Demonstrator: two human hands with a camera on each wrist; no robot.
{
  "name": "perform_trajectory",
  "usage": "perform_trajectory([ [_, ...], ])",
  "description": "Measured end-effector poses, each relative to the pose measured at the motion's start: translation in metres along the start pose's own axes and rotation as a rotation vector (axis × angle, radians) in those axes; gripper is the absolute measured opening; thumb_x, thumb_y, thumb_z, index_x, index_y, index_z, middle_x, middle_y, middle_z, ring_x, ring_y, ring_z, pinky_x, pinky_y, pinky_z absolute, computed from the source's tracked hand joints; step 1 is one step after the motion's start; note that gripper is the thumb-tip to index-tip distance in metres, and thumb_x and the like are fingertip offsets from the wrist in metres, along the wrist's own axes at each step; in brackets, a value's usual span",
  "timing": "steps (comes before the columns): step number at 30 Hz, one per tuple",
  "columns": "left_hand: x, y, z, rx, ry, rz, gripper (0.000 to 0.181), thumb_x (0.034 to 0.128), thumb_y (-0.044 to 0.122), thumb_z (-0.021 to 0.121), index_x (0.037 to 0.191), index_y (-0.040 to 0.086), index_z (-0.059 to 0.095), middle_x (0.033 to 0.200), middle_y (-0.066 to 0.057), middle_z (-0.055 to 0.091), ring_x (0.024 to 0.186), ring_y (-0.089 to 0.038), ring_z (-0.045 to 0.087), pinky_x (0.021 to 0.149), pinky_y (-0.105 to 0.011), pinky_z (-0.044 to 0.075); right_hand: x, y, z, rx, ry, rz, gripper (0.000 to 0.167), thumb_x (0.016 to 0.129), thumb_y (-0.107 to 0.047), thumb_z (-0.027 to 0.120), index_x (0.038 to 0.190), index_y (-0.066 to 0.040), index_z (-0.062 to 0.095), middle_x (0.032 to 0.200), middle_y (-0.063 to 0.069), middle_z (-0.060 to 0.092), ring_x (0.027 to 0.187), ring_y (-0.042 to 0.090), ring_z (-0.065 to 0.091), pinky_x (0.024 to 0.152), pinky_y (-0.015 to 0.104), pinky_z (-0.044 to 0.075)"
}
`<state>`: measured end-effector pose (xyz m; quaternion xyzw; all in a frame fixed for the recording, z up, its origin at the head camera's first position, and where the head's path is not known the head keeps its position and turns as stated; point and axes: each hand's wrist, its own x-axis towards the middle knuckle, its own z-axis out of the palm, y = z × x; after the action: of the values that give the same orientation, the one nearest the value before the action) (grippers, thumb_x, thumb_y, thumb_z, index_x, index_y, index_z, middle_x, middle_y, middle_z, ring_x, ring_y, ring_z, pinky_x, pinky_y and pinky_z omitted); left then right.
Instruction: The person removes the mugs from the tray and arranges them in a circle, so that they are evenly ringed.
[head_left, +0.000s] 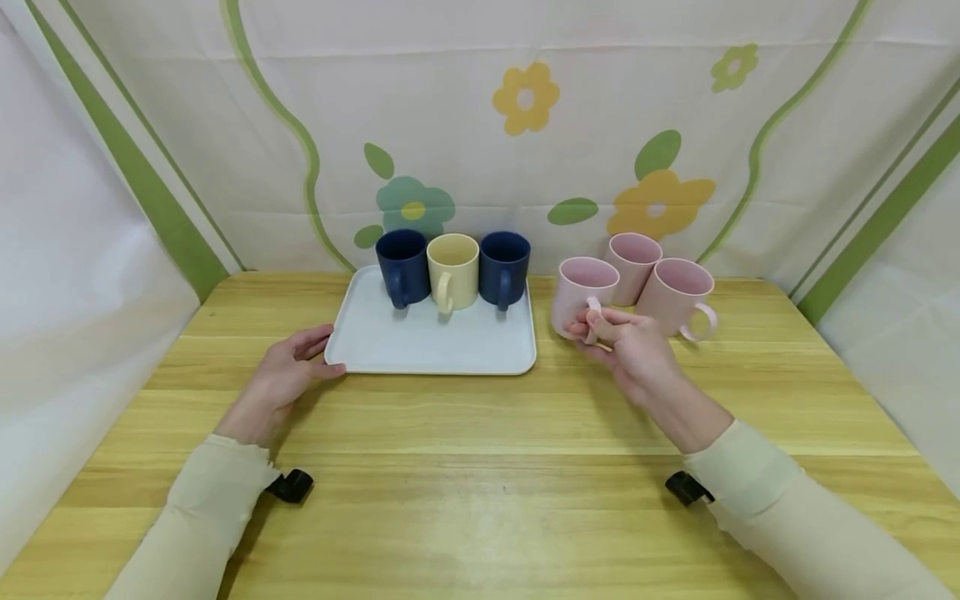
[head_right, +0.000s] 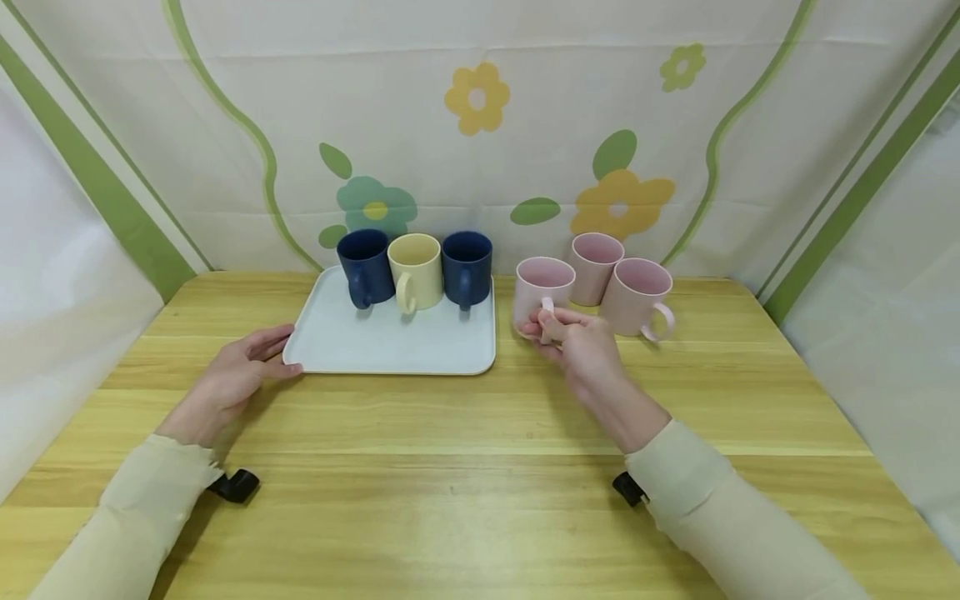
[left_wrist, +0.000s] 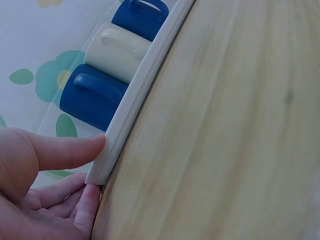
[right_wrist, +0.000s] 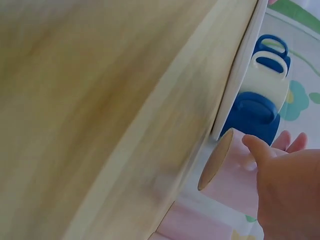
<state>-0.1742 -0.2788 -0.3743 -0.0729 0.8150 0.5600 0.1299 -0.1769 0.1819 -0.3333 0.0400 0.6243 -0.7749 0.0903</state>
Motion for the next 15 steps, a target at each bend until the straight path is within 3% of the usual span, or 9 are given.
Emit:
perform_trajectory([
  [7, -0.001, -0.001, 0.0, -0.014, -0.004, 0.004, 0.086, 0.0997, 0.007, 0.072, 0.17, 0.008, 0.023, 0.175, -0.017, 0.027, 0.161, -0.034, 0.03, 0.093, -0.007, 0.043, 0.007, 0.001, -0.01, -0.016, 0.008, 0.018, 0.029, 0.11, -0.015, 0.058, 0.128, 0.005, 0.065, 0.097, -0.003, 0.08, 0.104, 0.009, 0.075, 0.103, 0.028, 0.059],
  [15, -0.002, 0.0, 0.0, -0.025, 0.001, 0.011, 0.086, 0.0993, 0.006, 0.072, 0.17, 0.007, 0.023, 0.175, -0.018, 0.027, 0.16, -0.035, 0.03, 0.089, -0.004, 0.042, 0.012, 0.0, -0.013, -0.041, 0.013, 0.056, 0.035, 0.11, -0.017, 0.058, 0.137, 0.005, 0.06, 0.1, -0.004, 0.079, 0.107, 0.008, 0.073, 0.111, 0.03, 0.054],
])
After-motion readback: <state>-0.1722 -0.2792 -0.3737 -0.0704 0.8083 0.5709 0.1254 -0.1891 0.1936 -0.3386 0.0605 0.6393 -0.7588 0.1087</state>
